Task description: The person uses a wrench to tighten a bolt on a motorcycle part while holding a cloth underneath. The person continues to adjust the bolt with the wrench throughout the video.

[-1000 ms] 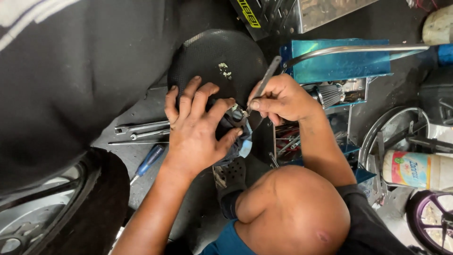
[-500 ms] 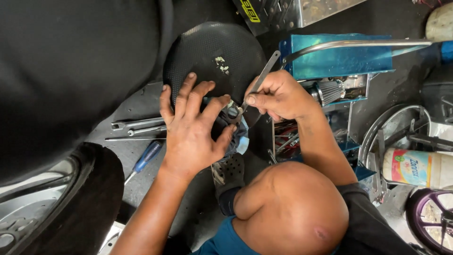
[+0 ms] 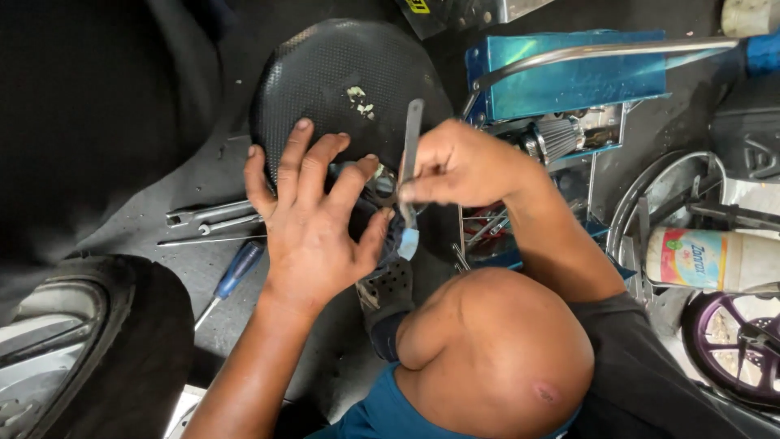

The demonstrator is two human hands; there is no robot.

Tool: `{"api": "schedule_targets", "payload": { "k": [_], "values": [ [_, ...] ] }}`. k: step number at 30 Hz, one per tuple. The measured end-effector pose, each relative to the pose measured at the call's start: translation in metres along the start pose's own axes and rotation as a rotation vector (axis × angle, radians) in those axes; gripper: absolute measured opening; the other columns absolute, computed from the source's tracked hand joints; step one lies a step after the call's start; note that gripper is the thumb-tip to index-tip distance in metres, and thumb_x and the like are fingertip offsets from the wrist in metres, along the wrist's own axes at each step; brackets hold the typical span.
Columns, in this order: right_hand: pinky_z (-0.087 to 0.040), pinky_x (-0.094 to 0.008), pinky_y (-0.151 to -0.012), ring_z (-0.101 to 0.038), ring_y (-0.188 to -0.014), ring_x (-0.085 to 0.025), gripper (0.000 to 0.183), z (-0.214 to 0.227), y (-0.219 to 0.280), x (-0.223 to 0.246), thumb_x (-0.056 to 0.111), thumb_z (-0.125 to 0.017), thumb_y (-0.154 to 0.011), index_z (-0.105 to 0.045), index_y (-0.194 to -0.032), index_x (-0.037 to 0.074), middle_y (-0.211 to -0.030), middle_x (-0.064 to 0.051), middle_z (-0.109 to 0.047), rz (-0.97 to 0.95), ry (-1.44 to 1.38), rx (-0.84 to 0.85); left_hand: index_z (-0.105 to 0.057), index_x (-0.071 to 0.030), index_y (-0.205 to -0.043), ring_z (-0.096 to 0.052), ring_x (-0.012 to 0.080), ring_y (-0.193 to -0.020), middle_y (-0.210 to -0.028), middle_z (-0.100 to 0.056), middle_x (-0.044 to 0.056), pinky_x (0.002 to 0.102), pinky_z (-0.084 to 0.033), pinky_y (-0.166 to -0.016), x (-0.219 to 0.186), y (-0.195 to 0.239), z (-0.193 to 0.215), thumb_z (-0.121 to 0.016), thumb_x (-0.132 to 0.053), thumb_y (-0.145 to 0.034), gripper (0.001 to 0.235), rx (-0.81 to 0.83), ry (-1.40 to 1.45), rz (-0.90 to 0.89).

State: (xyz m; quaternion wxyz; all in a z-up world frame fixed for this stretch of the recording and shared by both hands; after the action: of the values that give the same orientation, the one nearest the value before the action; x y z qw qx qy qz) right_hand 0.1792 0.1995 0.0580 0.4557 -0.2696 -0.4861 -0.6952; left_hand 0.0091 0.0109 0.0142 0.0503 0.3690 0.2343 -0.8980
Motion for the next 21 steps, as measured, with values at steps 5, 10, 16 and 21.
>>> {"api": "schedule_targets", "payload": {
  "k": [5,10,16,21],
  "values": [
    [-0.051,-0.022,-0.051,-0.066,-0.049,-0.007,0.018,-0.001,0.011,-0.005,0.022,-0.076,-0.104,-0.080,-0.099,0.005,-0.061,-0.004,-0.072,-0.040,-0.057,-0.102,-0.075,-0.017,-0.134,-0.046,0.0405,-0.155,-0.147,-0.064,0.011,0.069,-0.019,-0.124,0.002,-0.002,0.002,-0.061,-0.050,-0.106,0.045,0.019,0.001,-0.012],
    [-0.050,-0.021,-0.038,-0.061,-0.041,-0.012,0.012,-0.017,0.028,-0.035,0.003,-0.060,-0.110,-0.072,-0.108,0.001,-0.066,-0.007,-0.064,0.083,-0.504,-0.397,-0.074,-0.016,-0.135,-0.045,0.0380,-0.156,-0.147,-0.064,0.010,0.065,-0.017,-0.126,0.004,0.002,0.001,-0.065,-0.050,-0.105,0.045,0.024,0.014,-0.002],
    [-0.047,-0.020,-0.040,-0.063,-0.041,-0.013,0.008,-0.023,0.023,-0.011,0.006,-0.061,-0.114,-0.067,-0.113,0.001,-0.064,-0.008,-0.064,0.018,-0.248,-0.488,-0.076,-0.017,-0.138,-0.047,0.0380,-0.156,-0.147,-0.065,0.009,0.062,-0.014,-0.129,0.003,0.004,0.000,-0.061,-0.053,-0.108,0.048,0.001,0.022,-0.007],
    [-0.048,-0.023,-0.034,-0.057,-0.037,-0.015,0.011,-0.022,0.023,-0.020,0.011,-0.067,-0.110,-0.068,-0.110,-0.001,-0.059,-0.009,-0.060,-0.037,-0.473,-0.511,-0.078,-0.020,-0.141,-0.045,0.0367,-0.156,-0.148,-0.064,0.009,0.063,-0.014,-0.129,0.001,0.003,0.000,-0.058,-0.054,-0.107,0.051,0.019,0.023,0.015]
  ]
}}
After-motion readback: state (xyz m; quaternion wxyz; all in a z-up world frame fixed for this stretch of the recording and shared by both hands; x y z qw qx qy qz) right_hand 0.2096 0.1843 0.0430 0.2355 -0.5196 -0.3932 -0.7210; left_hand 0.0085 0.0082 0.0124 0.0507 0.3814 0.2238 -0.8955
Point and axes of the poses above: each hand's wrist, its own y-axis away from the middle knuckle, its own z-axis out of the back of the hand, x = y × z, the point moved 1 cm from there along -y, towards the middle knuckle
